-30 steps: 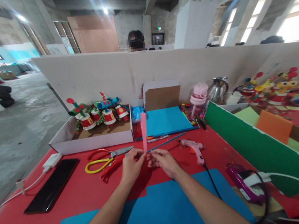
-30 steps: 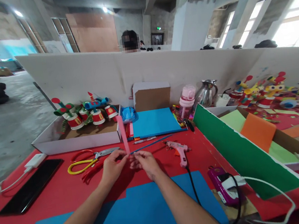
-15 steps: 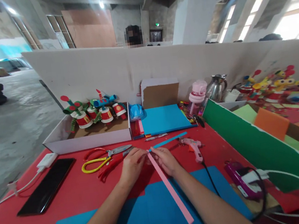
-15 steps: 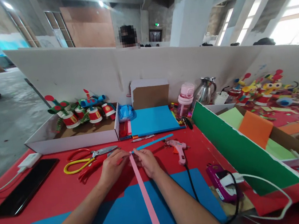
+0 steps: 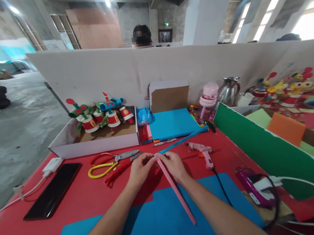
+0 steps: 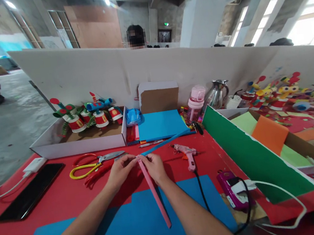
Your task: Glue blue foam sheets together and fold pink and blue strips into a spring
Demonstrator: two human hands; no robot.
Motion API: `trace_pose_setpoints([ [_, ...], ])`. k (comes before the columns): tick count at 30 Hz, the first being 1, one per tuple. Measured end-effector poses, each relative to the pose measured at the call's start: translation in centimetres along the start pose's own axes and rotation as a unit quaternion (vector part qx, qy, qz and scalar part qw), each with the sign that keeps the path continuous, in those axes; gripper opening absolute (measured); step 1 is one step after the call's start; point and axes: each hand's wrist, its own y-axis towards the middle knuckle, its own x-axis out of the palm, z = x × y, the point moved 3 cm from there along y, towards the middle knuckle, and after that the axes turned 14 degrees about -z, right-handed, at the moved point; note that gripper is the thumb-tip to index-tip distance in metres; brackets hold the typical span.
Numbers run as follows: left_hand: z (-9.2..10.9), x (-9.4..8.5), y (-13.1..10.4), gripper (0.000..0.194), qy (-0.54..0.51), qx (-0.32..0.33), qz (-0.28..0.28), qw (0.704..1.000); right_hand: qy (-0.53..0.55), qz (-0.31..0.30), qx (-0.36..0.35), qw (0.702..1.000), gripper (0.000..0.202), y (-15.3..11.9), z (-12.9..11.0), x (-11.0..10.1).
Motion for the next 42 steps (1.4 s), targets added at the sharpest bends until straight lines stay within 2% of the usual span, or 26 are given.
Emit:
trace_pose_setpoints([
  [4,0.0,0.1,-0.2,0.031,-0.046,-0.038,0.0,0.998,-0.116,-0.019,-0.033,0.992,0.04,-0.2,-0.7,-0.2],
  [7,-0.1,0.0,-0.2,0.034,-0.073,-0.055,-0.003,0.996,-0.22,-0.004,-0.068,0.973,0.044,-0.9,-2.1,-0.3],
  [9,-0.2,0.0,-0.2,0.036,-0.092,-0.067,-0.006,0.994,-0.262,0.012,-0.108,0.959,0.039,-1.3,-3.0,-0.2],
  [13,-0.5,0.1,0.0,0.035,-0.118,-0.068,-0.022,0.99,-0.264,0.008,-0.172,0.949,0.019,-1.4,-3.4,0.2],
  [20,-0.6,0.2,-0.1,0.033,-0.118,-0.061,-0.048,0.99,-0.25,0.012,-0.173,0.953,0.01,-1.2,-2.9,0.2],
  [25,-0.8,0.4,-0.1,0.036,-0.109,-0.064,-0.064,0.99,-0.303,0.005,-0.149,0.941,0.012,-0.9,-2.4,0.3],
  [29,-0.7,0.1,-0.1,0.035,-0.145,-0.047,-0.044,0.987,-0.29,0.021,-0.13,0.948,0.012,-0.6,-1.8,-0.3],
  [33,-0.8,-0.8,0.1,0.035,-0.25,-0.034,0.016,0.968,-0.247,0.055,-0.096,0.963,0.024,-0.5,-1.6,-1.5],
  [36,-0.9,-1.3,0.2,0.033,-0.322,-0.044,0.027,0.945,-0.244,0.054,-0.076,0.965,0.032,-0.3,-1.7,-2.1],
  [38,-0.9,-1.5,0.3,0.028,-0.362,-0.05,0.019,0.931,-0.246,0.021,-0.094,0.964,0.029,0.0,-2.0,-2.3],
  [40,-0.7,-1.6,0.3,0.021,-0.405,-0.05,0.004,0.913,-0.229,-0.024,-0.119,0.966,0.015,0.3,-2.1,-2.5],
  [42,-0.5,-1.7,0.3,0.016,-0.455,-0.047,-0.015,0.889,-0.202,-0.081,-0.106,0.97,0.015,0.5,-2.0,-2.6],
])
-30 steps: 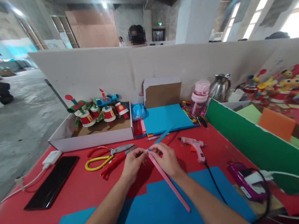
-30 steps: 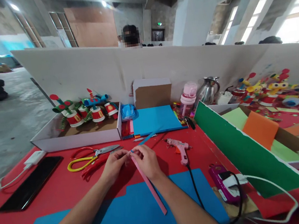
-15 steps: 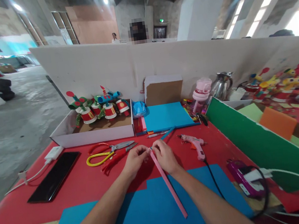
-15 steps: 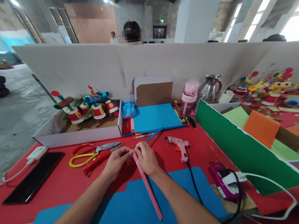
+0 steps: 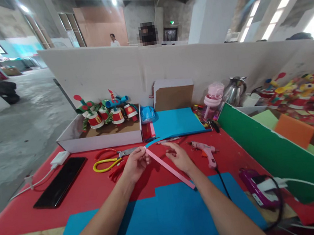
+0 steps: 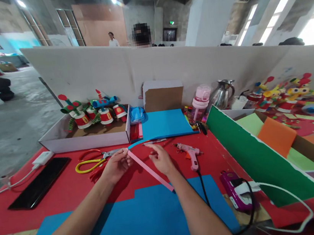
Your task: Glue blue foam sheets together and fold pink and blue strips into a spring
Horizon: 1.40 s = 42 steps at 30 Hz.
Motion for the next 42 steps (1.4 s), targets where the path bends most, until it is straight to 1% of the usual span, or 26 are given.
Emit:
trace_pose_setpoints([
  [2,0.2,0.1,-0.1,0.016,-0.06,-0.003,-0.011,0.998,0.032,-0.047,0.029,0.998,0.016,0.0,0.4,0.2],
  [3,0.3,0.1,-0.1,0.016,-0.086,-0.006,-0.009,0.996,0.048,-0.058,0.037,0.996,0.018,0.0,0.5,0.5],
  [5,0.3,0.1,-0.2,0.017,-0.12,-0.016,-0.001,0.993,0.081,-0.051,0.03,0.995,0.017,0.0,0.6,1.0],
  [6,0.2,0.1,-0.2,0.016,-0.127,-0.028,0.004,0.991,0.099,-0.046,0.022,0.994,0.019,0.0,0.6,1.4],
  [8,-0.4,0.2,-0.3,0.016,-0.12,-0.075,0.007,0.99,0.14,-0.051,0.013,0.989,0.032,0.0,0.4,2.3],
  [10,-1.2,0.5,-0.4,0.015,-0.1,-0.133,0.003,0.986,0.191,-0.07,0.01,0.979,0.04,0.1,0.1,3.1],
  [11,-1.6,0.6,-0.5,0.013,-0.091,-0.158,0.0,0.983,0.214,-0.077,0.01,0.974,0.04,0.0,0.0,3.3],
  [13,-2.1,0.8,-0.7,0.009,-0.081,-0.187,-0.007,0.979,0.237,-0.077,0.003,0.968,0.035,0.0,-0.3,3.5],
  [15,-2.4,0.8,-0.7,0.007,-0.073,-0.202,-0.013,0.977,0.221,-0.064,-0.014,0.973,0.025,0.0,-0.6,3.3],
  [18,-2.5,0.5,-0.7,0.007,-0.054,-0.221,-0.02,0.974,0.161,-0.036,-0.048,0.985,0.014,0.0,-1.1,2.7],
  [20,-2.6,0.3,-0.7,0.006,-0.04,-0.229,-0.023,0.972,0.129,-0.026,-0.055,0.99,0.013,0.0,-1.2,2.5],
  [22,-2.8,0.3,-0.7,0.009,-0.028,-0.24,-0.03,0.97,0.124,-0.021,-0.045,0.991,0.013,0.1,-1.2,2.4],
  [24,-2.9,0.5,-0.7,0.016,-0.003,-0.231,-0.046,0.972,0.148,-0.014,-0.018,0.989,0.014,0.1,-0.9,2.3],
  [25,-3.0,0.7,-0.7,0.018,0.019,-0.211,-0.053,0.976,0.167,-0.008,0.0,0.986,0.015,0.2,-0.7,2.3],
  [27,-2.8,1.0,-0.6,0.017,0.07,-0.147,-0.056,0.985,0.215,0.006,0.041,0.976,0.021,0.2,-0.2,2.4],
  [29,-2.4,1.1,-0.5,0.018,0.114,-0.085,-0.043,0.989,0.263,0.021,0.089,0.96,0.028,0.1,0.3,2.5],
  [31,-2.2,1.0,-0.4,0.024,0.139,-0.055,-0.03,0.988,0.3,0.034,0.129,0.945,0.034,0.1,0.7,2.6],
  [33,-2.0,0.9,-0.3,0.027,0.165,-0.038,-0.025,0.985,0.316,0.04,0.146,0.937,0.037,0.1,0.8,2.7],
  [36,-1.8,0.8,-0.1,0.029,0.203,-0.024,-0.021,0.979,0.311,0.039,0.15,0.938,0.037,0.0,0.6,2.8],
  [39,-1.9,0.6,0.0,0.031,0.224,-0.022,-0.011,0.974,0.306,0.038,0.158,0.938,0.038,-0.1,0.6,2.9],
  [42,-2.1,0.5,0.0,0.033,0.218,-0.031,-0.006,0.975,0.319,0.045,0.162,0.933,0.038,-0.2,0.7,3.0],
])
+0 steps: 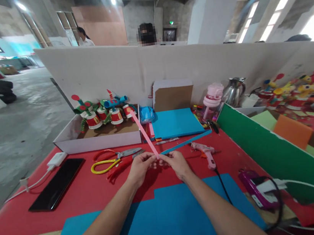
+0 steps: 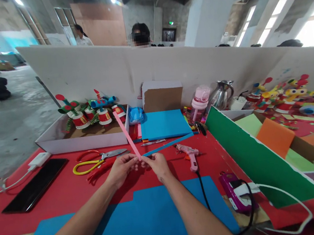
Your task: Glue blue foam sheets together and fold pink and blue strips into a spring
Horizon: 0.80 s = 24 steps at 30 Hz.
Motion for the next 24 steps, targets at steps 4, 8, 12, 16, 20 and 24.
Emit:
trace_pose_setpoints([
  [4,-0.08,0.12,-0.01,0.034,-0.005,-0.016,-0.005,1.0,0.027,-0.006,0.003,1.0,0.038,0.12,0.33,0.04],
  [8,0.15,-0.01,-0.08,0.03,0.031,-0.012,0.02,0.999,0.022,-0.017,0.013,1.0,0.038,0.12,0.41,0.18],
  [12,0.57,-0.02,-0.13,0.031,0.019,0.004,0.045,0.999,0.046,-0.053,-0.002,0.998,0.037,0.08,0.18,0.44],
  [16,0.67,0.21,-0.13,0.032,-0.013,-0.005,0.036,0.999,0.097,-0.063,-0.007,0.993,0.037,0.15,0.29,0.44],
  [20,0.43,0.17,-0.12,0.03,-0.009,-0.009,0.038,0.999,0.115,-0.057,0.001,0.992,0.039,0.23,0.67,0.46],
  [24,-0.04,-0.05,-0.01,0.031,-0.005,-0.004,0.046,0.999,0.105,-0.037,0.004,0.994,0.038,0.14,0.83,0.69],
])
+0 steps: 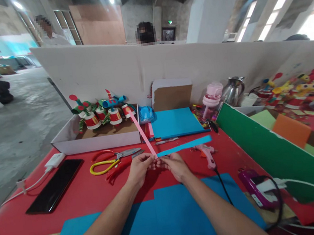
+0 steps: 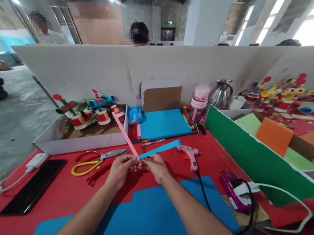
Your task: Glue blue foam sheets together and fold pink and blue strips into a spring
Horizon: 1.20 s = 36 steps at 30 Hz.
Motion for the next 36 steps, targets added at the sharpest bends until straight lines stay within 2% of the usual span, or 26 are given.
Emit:
trace_pose_setpoints([
  [11,-0.9,-0.4,0.2,0.038,-0.026,-0.017,0.021,0.999,-0.096,0.018,-0.023,0.995,0.042,0.0,0.3,0.4],
  [20,-0.3,-0.3,0.0,0.037,0.054,0.014,0.026,0.998,-0.155,0.02,-0.072,0.985,0.031,-0.5,-0.7,0.5],
  [27,0.7,0.8,-0.5,0.031,0.066,0.052,-0.014,0.996,-0.039,0.051,-0.057,0.996,0.038,-0.1,-0.1,0.0],
  [36,0.4,0.0,-0.2,0.024,0.09,0.064,0.046,0.993,-0.035,0.0,-0.035,0.999,0.039,0.0,0.3,0.3],
])
